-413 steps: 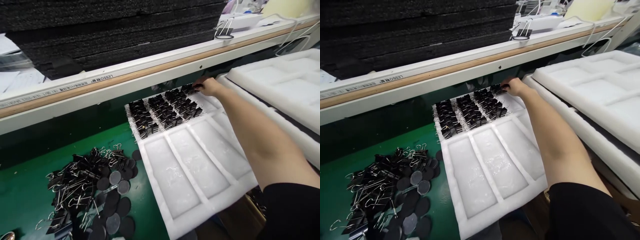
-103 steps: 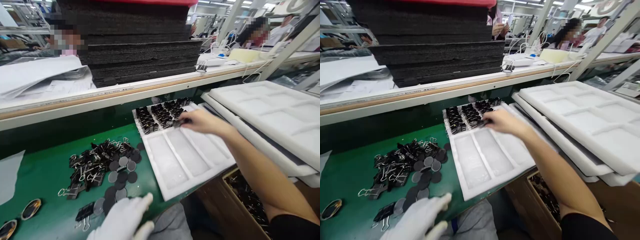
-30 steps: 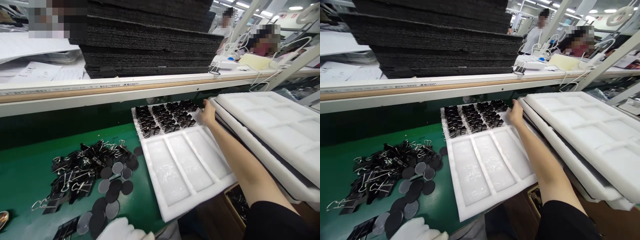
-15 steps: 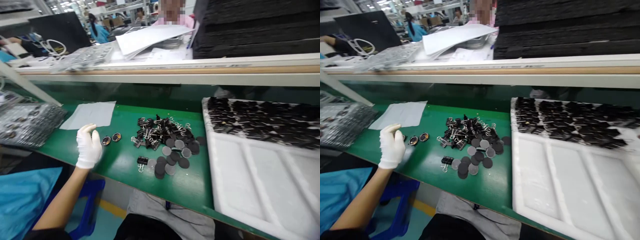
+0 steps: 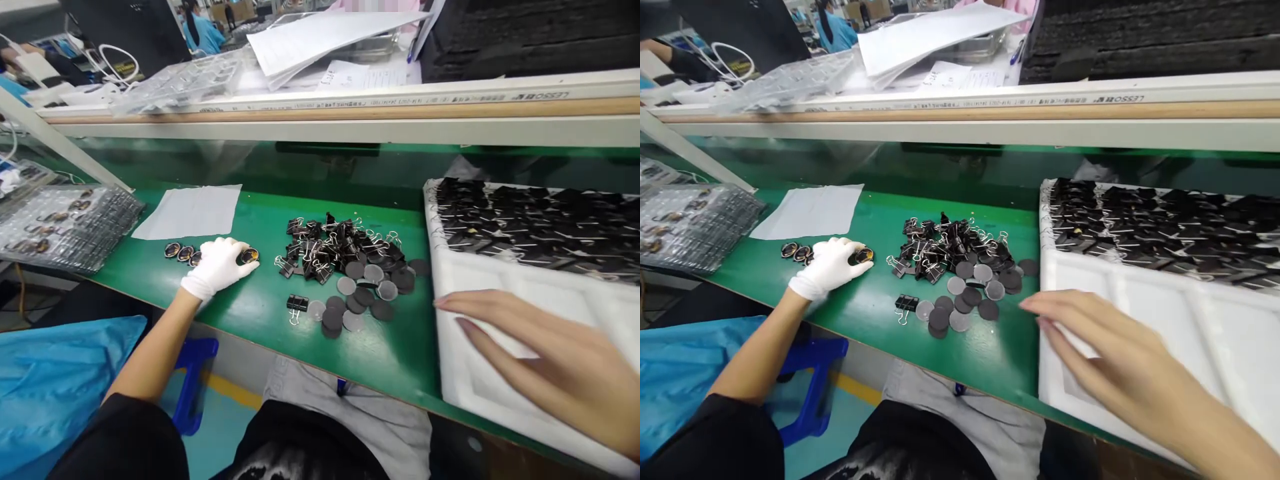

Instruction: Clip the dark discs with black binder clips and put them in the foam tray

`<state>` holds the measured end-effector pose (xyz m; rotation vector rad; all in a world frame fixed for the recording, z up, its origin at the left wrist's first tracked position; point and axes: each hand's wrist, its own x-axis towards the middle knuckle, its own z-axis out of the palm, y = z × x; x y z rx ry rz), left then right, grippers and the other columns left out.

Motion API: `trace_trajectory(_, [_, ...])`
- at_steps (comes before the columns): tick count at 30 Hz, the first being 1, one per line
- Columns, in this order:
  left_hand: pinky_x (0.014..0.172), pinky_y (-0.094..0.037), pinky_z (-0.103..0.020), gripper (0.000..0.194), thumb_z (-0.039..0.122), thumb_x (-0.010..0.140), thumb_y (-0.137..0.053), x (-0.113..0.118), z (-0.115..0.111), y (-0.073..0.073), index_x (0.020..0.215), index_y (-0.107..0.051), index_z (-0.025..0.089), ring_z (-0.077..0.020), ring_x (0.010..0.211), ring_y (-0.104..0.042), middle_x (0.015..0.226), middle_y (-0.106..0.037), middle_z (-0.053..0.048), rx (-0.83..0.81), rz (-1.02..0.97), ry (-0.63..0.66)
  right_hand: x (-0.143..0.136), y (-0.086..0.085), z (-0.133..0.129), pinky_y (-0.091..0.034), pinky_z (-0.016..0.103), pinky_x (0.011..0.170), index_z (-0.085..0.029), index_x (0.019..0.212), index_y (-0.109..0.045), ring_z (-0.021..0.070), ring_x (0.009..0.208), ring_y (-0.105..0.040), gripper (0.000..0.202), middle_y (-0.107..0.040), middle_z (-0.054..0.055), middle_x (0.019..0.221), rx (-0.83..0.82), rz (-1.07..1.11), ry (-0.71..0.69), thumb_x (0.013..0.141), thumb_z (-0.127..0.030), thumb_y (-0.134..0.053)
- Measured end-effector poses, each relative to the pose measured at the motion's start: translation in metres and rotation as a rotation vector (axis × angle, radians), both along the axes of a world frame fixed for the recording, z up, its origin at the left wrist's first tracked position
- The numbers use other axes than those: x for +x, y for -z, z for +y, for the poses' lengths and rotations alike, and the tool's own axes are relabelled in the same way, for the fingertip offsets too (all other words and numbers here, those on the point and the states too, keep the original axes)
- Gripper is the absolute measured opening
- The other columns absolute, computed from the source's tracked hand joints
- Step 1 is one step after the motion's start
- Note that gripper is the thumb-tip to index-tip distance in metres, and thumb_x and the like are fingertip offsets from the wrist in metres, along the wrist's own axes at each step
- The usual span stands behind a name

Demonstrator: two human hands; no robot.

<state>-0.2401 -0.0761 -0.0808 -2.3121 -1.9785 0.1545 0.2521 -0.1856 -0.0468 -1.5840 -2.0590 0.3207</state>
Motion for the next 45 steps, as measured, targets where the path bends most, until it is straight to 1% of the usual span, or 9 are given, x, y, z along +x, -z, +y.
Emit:
trace_trajectory(4, [0.09, -0.036, -0.044, 0.05, 0.06, 0.086, -0.062, 0.003, 0.007, -0.008, 0.11, -0.075, 0.017, -0.0337, 0.104, -0.062, 0.107, -0.074, -0.014, 0.118, -0.078, 0.077, -0.074, 0.0, 0.0, -0.061, 0.058, 0.081, -0.066, 0.139, -0.054, 0.0315, 0.095, -0.074, 0.051, -0.078, -0.001, 0.112, -0.062, 0.03, -0.406, 0.095, -0.042, -0.054])
trace_trajectory(11, [0.092, -0.041, -0.046, 0.049, 0.058, 0.085, -0.068, 0.075, -0.016, -0.037, 0.115, -0.071, 0.019, -0.0314, 0.102, -0.065, 0.107, -0.076, -0.011, 0.379, -0.247, 0.524, -0.155, 0.04, 0.007, -0.053, 0.047, 0.077, -0.013, 0.117, -0.074, 0.0358, 0.1, -0.064, 0.032, -0.071, 0.018, 0.111, 0.011, -0.43, -0.329, 0.092, -0.032, -0.073])
trace_trajectory(17, [0.081, -0.039, -0.044, 0.045, 0.056, 0.087, -0.067, 0.127, -0.026, -0.042, 0.112, -0.07, 0.018, -0.0316, 0.093, -0.069, 0.099, -0.077, -0.009, 0.472, -0.264, 0.744, -0.131, 0.032, 0.007, -0.053, 0.038, 0.078, -0.016, 0.115, -0.069, 0.0239, 0.088, -0.069, 0.026, -0.072, 0.01, 0.097, -0.056, 0.192, -0.137, 0.107, -0.022, -0.046])
trace_trajectory(21, [0.075, -0.038, -0.043, 0.046, 0.057, 0.089, -0.065, 0.15, -0.029, -0.035, 0.111, -0.07, 0.017, -0.0296, 0.088, -0.069, 0.096, -0.076, -0.009, 0.436, -0.311, 0.857, -0.124, 0.024, -0.001, -0.056, 0.031, 0.072, -0.022, 0.114, -0.068, 0.0172, 0.077, -0.072, 0.021, -0.071, 0.003, 0.093, -0.182, 0.712, 0.038, 0.106, -0.033, -0.053])
trace_trajectory(27, [0.071, -0.038, -0.042, 0.041, 0.053, 0.092, -0.062, 0.175, -0.038, -0.031, 0.107, -0.069, 0.016, -0.0266, 0.081, -0.068, 0.089, -0.075, -0.007, 0.434, -0.356, 1.013, -0.134, 0.033, -0.011, -0.054, 0.032, 0.078, -0.021, 0.116, -0.067, 0.0165, 0.079, -0.068, 0.02, -0.067, 0.005, 0.097, -0.029, 0.732, 0.11, 0.101, -0.032, -0.06])
trace_trajectory(31, [0.074, -0.04, -0.042, 0.049, 0.059, 0.092, -0.063, 0.179, -0.035, -0.035, 0.114, -0.068, 0.016, -0.0277, 0.085, -0.068, 0.094, -0.075, -0.008, 0.36, -0.339, 1.03, -0.126, 0.036, -0.012, -0.055, 0.031, 0.078, -0.023, 0.121, -0.068, 0.0196, 0.091, -0.071, 0.027, -0.074, 0.005, 0.099, -0.331, 0.942, -0.019, 0.101, -0.04, -0.06])
trace_trajectory(36, [0.087, -0.045, -0.039, 0.054, 0.057, 0.1, -0.052, 0.194, -0.001, -0.049, 0.138, -0.059, 0.02, -0.0266, 0.107, -0.066, 0.121, -0.071, -0.012, 0.034, -0.417, 1.018, -0.106, 0.032, -0.014, -0.056, 0.027, 0.074, -0.022, 0.106, -0.071, 0.018, 0.089, -0.073, 0.025, -0.078, 0.005, 0.096, -0.494, 1.269, 0.066, 0.091, -0.041, -0.075])
trace_trajectory(40, [0.08, -0.04, -0.041, 0.033, 0.041, 0.104, -0.049, 0.234, 0.04, -0.049, 0.122, -0.07, 0.022, -0.0302, 0.101, -0.066, 0.111, -0.073, -0.012, 0.176, -0.19, 0.841, -0.094, 0.022, -0.019, -0.055, 0.024, 0.069, -0.02, 0.101, -0.073, 0.0144, 0.08, -0.072, 0.025, -0.078, 0.006, 0.096, -0.524, 1.436, 0.146, 0.089, -0.042, -0.079])
trace_trajectory(45, [0.074, -0.037, -0.039, 0.028, 0.039, 0.101, -0.058, 0.274, 0.079, -0.044, 0.103, -0.077, 0.019, -0.0307, 0.092, -0.068, 0.099, -0.075, -0.013, 0.103, 0.053, 0.949, -0.078, 0.014, -0.025, -0.057, 0.023, 0.072, -0.023, 0.101, -0.076, 0.014, 0.083, -0.073, 0.023, -0.079, 0.005, 0.098, -0.482, 1.479, 0.16, 0.087, -0.04, -0.082])
